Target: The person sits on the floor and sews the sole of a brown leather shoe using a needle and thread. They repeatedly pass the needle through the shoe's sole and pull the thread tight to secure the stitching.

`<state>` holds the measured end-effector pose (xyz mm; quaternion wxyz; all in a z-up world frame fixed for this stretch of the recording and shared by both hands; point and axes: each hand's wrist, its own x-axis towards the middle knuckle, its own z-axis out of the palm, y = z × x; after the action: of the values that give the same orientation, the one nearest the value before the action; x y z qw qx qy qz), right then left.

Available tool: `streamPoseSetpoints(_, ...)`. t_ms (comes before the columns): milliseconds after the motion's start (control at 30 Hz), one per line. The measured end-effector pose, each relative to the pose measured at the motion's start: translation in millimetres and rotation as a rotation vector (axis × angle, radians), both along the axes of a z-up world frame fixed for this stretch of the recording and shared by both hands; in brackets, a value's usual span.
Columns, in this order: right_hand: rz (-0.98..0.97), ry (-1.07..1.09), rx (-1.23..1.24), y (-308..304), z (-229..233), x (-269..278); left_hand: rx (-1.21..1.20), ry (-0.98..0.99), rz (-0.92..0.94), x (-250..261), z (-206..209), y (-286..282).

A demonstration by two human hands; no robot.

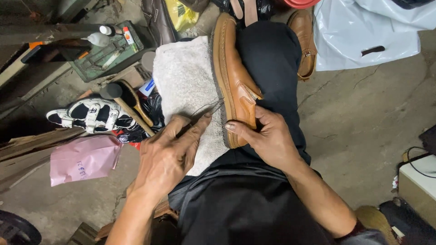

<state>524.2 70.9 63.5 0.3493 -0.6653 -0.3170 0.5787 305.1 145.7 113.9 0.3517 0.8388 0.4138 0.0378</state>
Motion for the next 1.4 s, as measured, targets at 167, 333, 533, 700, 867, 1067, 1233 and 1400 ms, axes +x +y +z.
streamPoseSetpoints(167,-0.009,0.003,0.014,2,1,-1,0.078,0.174,-0.083,0,3,0)
streamPoseSetpoints(333,0.005,-0.030,0.050,1,0,-1,0.067,0.192,-0.124,-1,4,1)
streamPoseSetpoints(533,0.027,-0.024,0.068,1,-1,-3,-0.003,0.286,-0.139,9,15,10)
streamPoseSetpoints(700,0.106,-0.263,0.177,-1,-7,-15,-0.214,0.434,-0.189,24,20,27)
streamPoseSetpoints(867,0.163,-0.305,0.166,3,-18,-16,-0.406,0.786,-0.435,47,25,49)
streamPoseSetpoints(1067,0.129,-0.161,0.149,9,-23,-9,-0.213,0.670,-0.499,44,4,47)
streamPoseSetpoints(1233,0.066,-0.046,0.098,18,-20,-7,-0.210,0.614,-0.420,55,1,48)
streamPoseSetpoints(1400,-0.008,-0.059,0.185,22,-6,-6,-0.031,0.339,-0.316,40,-4,46)
